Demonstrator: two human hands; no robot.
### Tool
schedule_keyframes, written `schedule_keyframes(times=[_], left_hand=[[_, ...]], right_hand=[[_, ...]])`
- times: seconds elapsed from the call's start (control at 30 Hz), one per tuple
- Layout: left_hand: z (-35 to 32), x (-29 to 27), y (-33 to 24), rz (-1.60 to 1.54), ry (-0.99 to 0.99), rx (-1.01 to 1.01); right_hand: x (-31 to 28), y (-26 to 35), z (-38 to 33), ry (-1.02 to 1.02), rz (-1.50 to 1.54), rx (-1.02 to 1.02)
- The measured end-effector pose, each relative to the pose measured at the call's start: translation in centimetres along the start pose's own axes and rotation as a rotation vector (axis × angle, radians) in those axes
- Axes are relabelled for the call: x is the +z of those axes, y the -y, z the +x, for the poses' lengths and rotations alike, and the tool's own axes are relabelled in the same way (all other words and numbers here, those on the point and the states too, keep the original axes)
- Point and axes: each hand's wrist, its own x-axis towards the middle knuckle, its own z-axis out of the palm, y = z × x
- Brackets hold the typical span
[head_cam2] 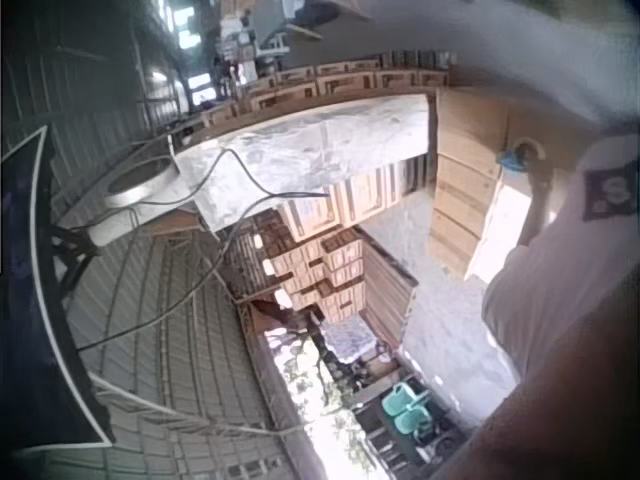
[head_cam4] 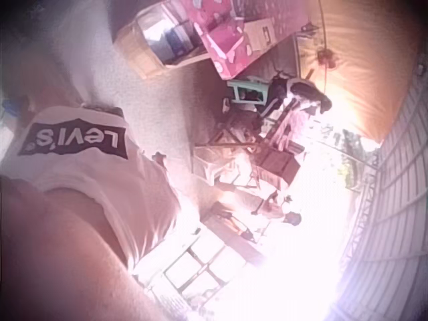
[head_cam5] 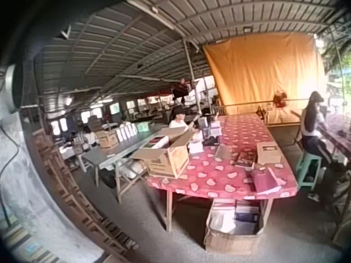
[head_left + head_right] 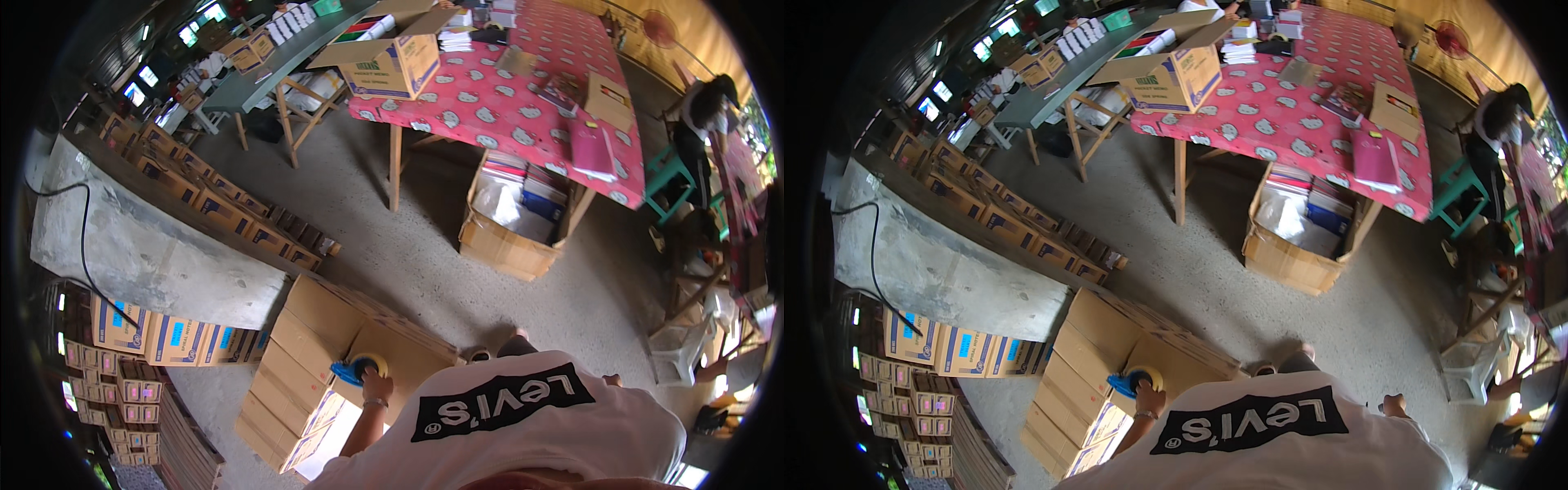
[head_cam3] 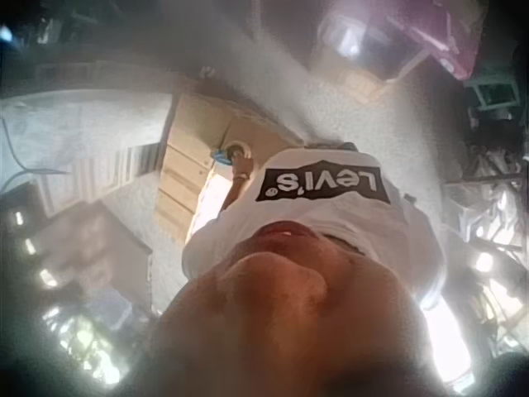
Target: The person assembles notebooks by manually threading a spiral wire through the pre-punched holes of a stack of covers and paper.
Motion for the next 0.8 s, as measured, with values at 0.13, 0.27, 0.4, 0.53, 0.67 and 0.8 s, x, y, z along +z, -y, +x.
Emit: schedule_keyframes(times=[0.13,0.27,0.4,0.53,0.67,0.8], left_hand=[[2.5,2.5,-1.1,-0.018,0.109,-0.116],[-0.1,1.4,-1.9,-0.060,0.039,-0.315],[3.9,2.1,-3.1,-0.053,-0.046,-0.295],[6.3,-2.0,-7.2,-0.169,-0.121,-0.408],[10.2,-9.6,-14.1,-0.581,-0.190,-0.447],[20.8,-13.0,-15.0,-0.549,-0.195,-0.207]], right_hand=[[0.9,8.6,13.0,-0.018,-0.412,-0.349],[2.2,31.2,15.6,0.182,-0.603,-0.771],[4.9,55.1,14.1,0.094,-0.909,-1.236],[7.4,72.4,1.1,0.152,-0.758,-1.447],[12.0,82.1,-12.4,0.354,-0.675,-1.426],[18.8,89.0,-16.8,0.429,-0.740,-1.533]])
